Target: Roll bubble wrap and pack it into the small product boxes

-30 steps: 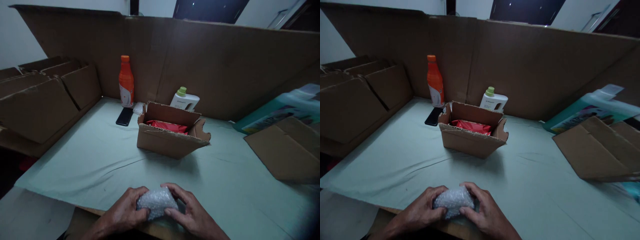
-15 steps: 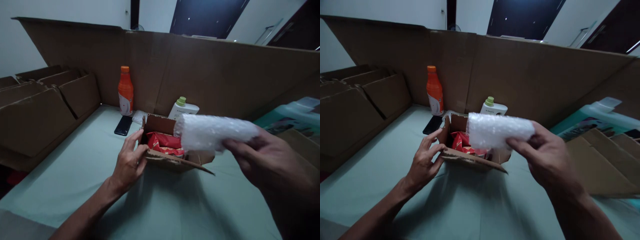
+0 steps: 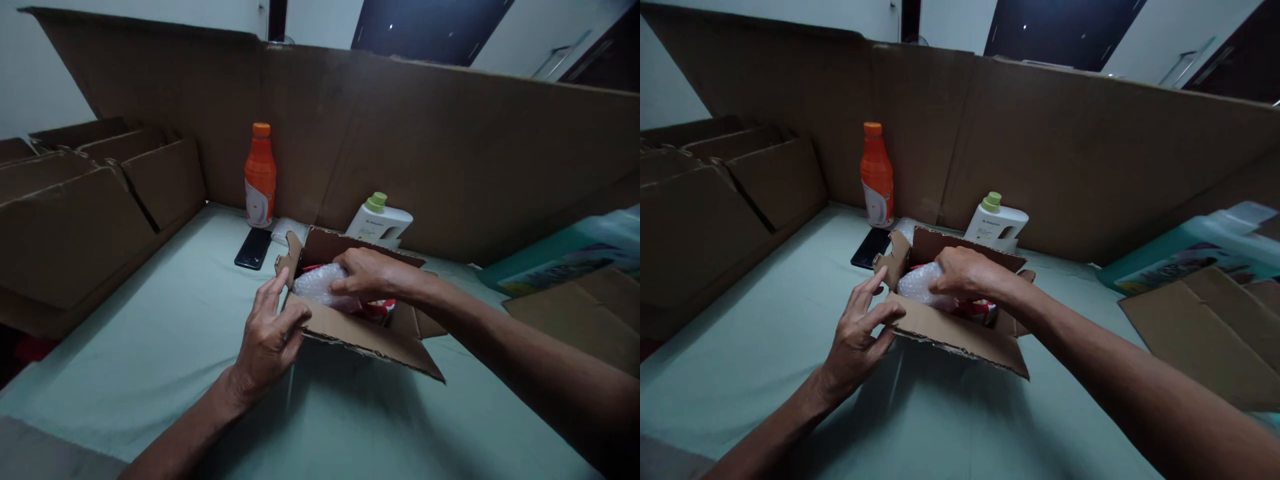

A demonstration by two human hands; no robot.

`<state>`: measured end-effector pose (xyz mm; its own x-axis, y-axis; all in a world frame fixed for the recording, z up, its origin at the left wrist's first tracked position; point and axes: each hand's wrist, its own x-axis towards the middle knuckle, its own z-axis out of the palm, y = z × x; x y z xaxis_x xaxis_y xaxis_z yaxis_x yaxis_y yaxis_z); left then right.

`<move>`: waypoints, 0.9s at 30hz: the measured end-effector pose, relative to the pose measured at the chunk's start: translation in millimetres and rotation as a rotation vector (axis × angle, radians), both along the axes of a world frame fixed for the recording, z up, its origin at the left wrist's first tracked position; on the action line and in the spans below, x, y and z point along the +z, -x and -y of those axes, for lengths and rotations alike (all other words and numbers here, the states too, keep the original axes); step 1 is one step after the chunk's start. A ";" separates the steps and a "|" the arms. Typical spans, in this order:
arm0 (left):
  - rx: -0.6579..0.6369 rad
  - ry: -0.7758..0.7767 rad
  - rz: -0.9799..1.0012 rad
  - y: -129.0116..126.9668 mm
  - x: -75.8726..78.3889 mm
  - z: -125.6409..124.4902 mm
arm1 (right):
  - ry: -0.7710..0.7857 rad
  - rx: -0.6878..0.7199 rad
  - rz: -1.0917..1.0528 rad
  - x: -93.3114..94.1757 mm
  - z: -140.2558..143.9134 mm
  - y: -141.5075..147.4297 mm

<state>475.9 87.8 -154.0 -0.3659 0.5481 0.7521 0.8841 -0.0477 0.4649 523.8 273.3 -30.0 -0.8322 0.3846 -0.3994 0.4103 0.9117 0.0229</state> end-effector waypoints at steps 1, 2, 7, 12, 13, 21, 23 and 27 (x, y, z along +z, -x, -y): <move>0.003 -0.001 0.007 -0.3 -0.3 -0.4 | -0.002 -0.019 0.009 0.5 3.8 4.0; 0.010 -0.001 0.013 -0.5 -0.4 -1.0 | -0.020 -0.034 -0.001 -0.5 7.9 7.9; 0.037 0.010 0.041 -1.0 1.3 -3.0 | 0.016 -0.025 -0.020 -10.7 21.2 16.6; 0.031 0.026 0.069 -0.8 1.4 -2.5 | 0.116 -0.018 -0.093 -12.4 16.2 13.6; 0.034 0.022 0.070 -0.6 1.2 -2.6 | 0.087 -0.010 -0.092 -14.0 17.1 15.0; 0.042 0.025 0.049 2.1 3.9 -6.5 | 0.035 -0.028 0.001 -31.7 29.9 40.4; 0.049 0.015 0.044 2.8 3.9 -7.3 | 0.083 -0.033 0.036 -33.5 29.0 43.0; 0.069 0.013 0.038 4.3 5.0 -10.0 | 0.144 -0.049 0.018 -33.3 28.2 44.8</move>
